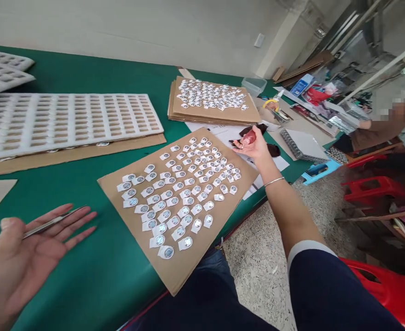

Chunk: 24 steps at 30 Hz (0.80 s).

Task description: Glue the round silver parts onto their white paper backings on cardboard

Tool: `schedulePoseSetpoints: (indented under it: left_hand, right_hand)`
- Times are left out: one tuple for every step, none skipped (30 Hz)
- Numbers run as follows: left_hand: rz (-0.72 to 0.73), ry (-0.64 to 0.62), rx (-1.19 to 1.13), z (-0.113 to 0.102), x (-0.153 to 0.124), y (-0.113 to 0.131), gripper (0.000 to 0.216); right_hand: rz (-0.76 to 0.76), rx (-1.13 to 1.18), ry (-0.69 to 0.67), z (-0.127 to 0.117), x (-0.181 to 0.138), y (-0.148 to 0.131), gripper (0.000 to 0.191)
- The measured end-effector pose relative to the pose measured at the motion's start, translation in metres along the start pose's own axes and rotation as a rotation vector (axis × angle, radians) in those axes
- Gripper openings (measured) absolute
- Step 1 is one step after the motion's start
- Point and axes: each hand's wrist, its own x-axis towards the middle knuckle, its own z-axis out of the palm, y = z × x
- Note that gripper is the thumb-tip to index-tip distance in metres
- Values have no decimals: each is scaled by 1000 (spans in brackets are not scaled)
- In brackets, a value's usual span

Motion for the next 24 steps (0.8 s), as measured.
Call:
schedulePoseSetpoints:
  left_hand:
    - [15, -4, -13, 9, -6, 1, 55]
    - [9, -36, -29, 17, -11, 2, 55]
    - [0, -52, -44, 24, -14, 2, 54]
    - [-3, -53, -66, 29, -16, 2, 53]
    - [0, -55, -88, 34, -16, 1, 52]
    - [5, -56, -108, 36, -16, 0, 52]
    - [12, -60, -125, 38, -15, -2, 52]
    - [19, -69, -138, 38, -13, -3, 52]
    - [24, -80, -148, 37, -12, -4, 52]
    - [25, -91, -155, 36, -11, -5, 52]
    - [25, -100, -159, 34, -9, -6, 52]
    - [23, -105, -163, 33, -8, -6, 52]
    - [21, -108, -165, 32, -7, -7, 52]
    - [20, -111, -164, 31, -6, -7, 52]
    - [23, -113, -161, 30, -5, -7, 52]
    - [29, -114, -156, 28, -4, -7, 52]
    - [35, -112, -147, 27, -3, -7, 52]
    - [42, -106, -136, 25, -2, -6, 51]
    - [51, -98, -125, 22, -1, -5, 51]
    - [61, -87, -114, 19, 0, -4, 51]
    - [73, -78, -103, 15, 1, -2, 51]
    - [86, -69, -91, 12, 2, 0, 51]
    - [100, -57, -78, 7, 3, 2, 51]
    - [112, -45, -66, 3, 4, 4, 51]
  right_hand:
    - [-2, -40, 2, 0, 0, 2, 45]
    - [-6, -77, 7, -1, 0, 4, 45]
    - [-14, -110, 12, -2, 1, 6, 45]
    - [-18, -139, 16, -2, 2, 7, 45]
    - [-19, -164, 17, -2, 3, 8, 45]
    - [-19, -182, 9, -3, 3, 9, 45]
    - [-19, -194, -5, -4, 4, 10, 45]
    - [-18, -201, -20, -4, 4, 10, 44]
    - [-17, -204, -37, -6, 4, 11, 43]
    - [-16, -205, -48, -7, 3, 11, 43]
    - [-16, -205, -54, -9, 3, 11, 42]
    - [-18, -201, -57, -10, 3, 10, 43]
    - [-21, -194, -64, -12, 3, 10, 43]
    - [-21, -184, -81, -14, 3, 10, 43]
    - [-21, -172, -101, -15, 3, 11, 44]
    - [-15, -159, -120, -16, 1, 11, 44]
    - [-1, -150, -134, -16, 0, 12, 44]
    - [18, -143, -138, -16, -3, 13, 44]
    - [38, -138, -134, -16, -6, 15, 44]
    - [57, -134, -124, -15, -10, 16, 44]
    - [75, -132, -117, -13, -15, 18, 44]
    - [92, -129, -117, -12, -20, 21, 43]
    - [108, -127, -123, -11, -25, 23, 43]
    - [122, -126, -132, -10, -31, 26, 43]
